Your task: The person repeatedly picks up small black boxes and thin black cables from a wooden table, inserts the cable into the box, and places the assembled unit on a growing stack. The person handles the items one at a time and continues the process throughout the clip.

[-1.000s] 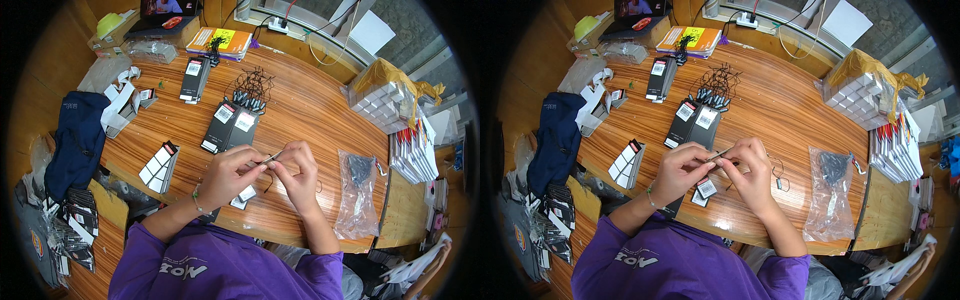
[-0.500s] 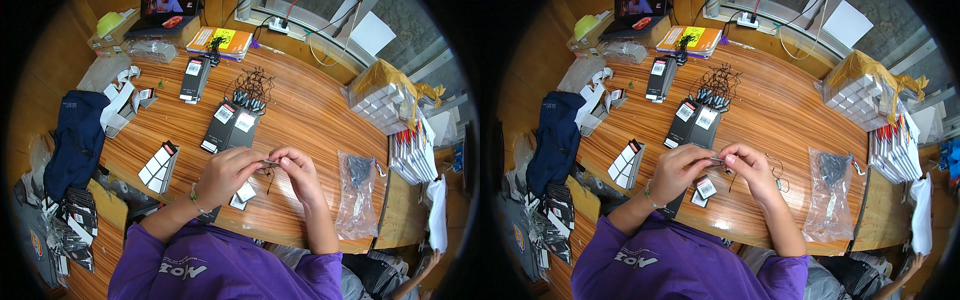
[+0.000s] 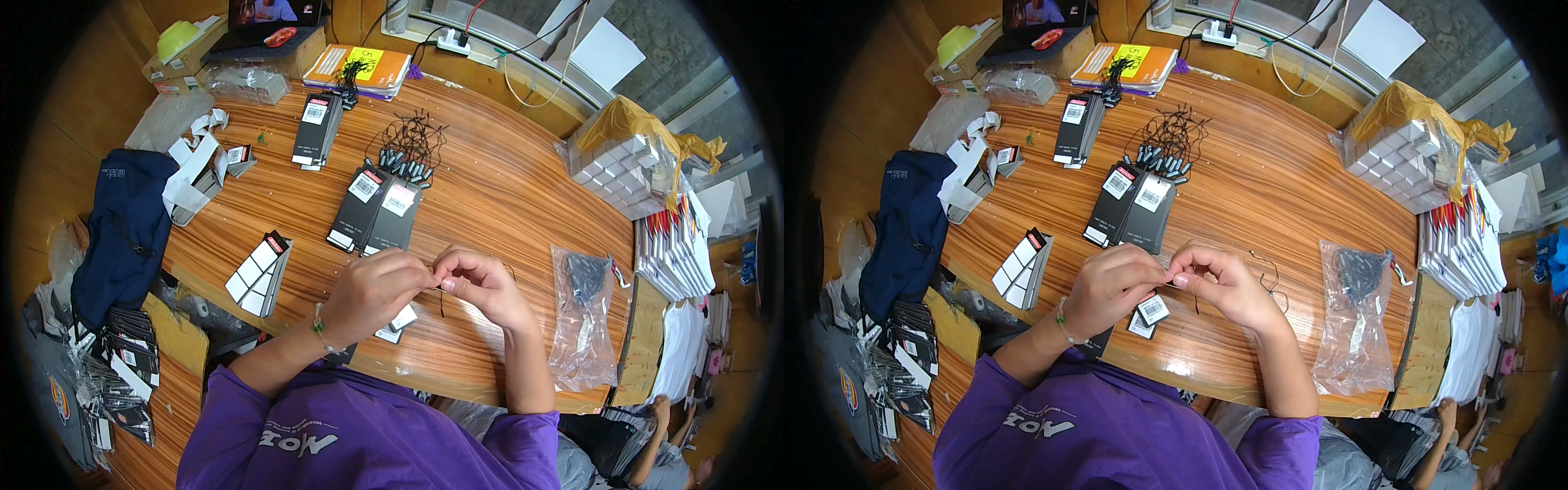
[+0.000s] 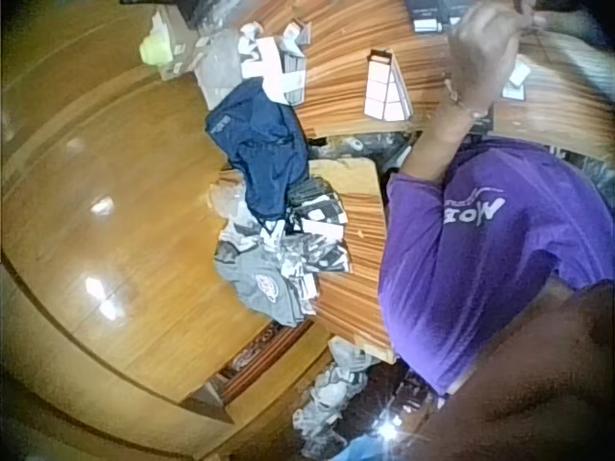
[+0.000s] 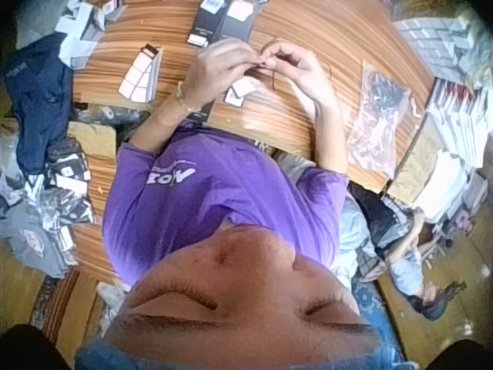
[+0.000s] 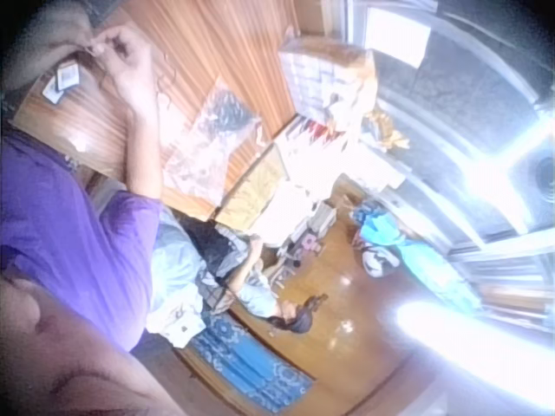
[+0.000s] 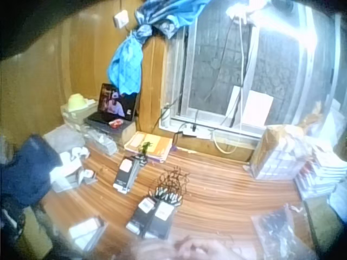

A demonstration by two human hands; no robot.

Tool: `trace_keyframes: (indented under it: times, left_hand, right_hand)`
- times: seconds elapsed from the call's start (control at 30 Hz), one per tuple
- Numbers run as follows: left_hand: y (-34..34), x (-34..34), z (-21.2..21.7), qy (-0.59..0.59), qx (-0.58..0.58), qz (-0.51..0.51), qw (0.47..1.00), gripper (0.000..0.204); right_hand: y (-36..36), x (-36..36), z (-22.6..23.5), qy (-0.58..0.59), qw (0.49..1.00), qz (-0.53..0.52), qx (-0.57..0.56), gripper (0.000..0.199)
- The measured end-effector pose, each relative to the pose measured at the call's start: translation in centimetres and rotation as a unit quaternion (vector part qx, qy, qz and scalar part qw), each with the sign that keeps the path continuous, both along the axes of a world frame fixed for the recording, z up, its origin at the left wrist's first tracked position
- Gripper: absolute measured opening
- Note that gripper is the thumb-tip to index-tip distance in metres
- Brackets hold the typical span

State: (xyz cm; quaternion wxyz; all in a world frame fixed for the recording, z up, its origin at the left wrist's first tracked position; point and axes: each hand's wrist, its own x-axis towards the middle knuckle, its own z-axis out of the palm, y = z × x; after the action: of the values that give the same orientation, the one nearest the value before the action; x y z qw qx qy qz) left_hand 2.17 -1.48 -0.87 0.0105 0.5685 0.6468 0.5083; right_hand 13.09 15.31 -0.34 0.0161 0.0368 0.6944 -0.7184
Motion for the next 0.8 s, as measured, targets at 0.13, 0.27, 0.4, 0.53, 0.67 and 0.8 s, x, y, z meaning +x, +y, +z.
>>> trace_keyframes:
  times: [0.13,0.27,0.4,0.53,0.67,0.8]
  left_hand:
    - [0.3,0.3,0.0,-0.022,0.007,-0.005,1.0,0.019]
    - [0.6,0.2,0.2,-0.046,0.006,-0.006,0.999,0.015]
    - [0.7,-0.1,0.0,-0.045,-0.018,-0.014,0.999,0.012]
    - [0.6,-0.4,-0.9,-0.146,-0.114,-0.025,0.982,0.013]
    - [0.7,-1.0,-1.5,-0.333,-0.108,-0.055,0.935,0.026]
    - [-1.2,-3.8,-0.5,-0.159,-0.18,-0.025,0.97,0.043]
  right_hand:
    - [-0.2,0.4,0.2,-0.028,0.999,0.0,-0.042,0.014]
    - [-0.1,0.5,0.1,0.016,0.987,-0.046,-0.152,0.014]
    - [0.2,0.2,0.1,0.132,0.947,-0.131,-0.261,0.013]
    - [0.3,0.7,1.6,0.202,0.915,-0.222,-0.27,0.014]
    - [-0.4,1.2,2.4,0.217,0.916,-0.208,-0.266,0.022]
    - [-0.2,1.8,2.8,0.192,0.931,-0.209,-0.229,0.023]
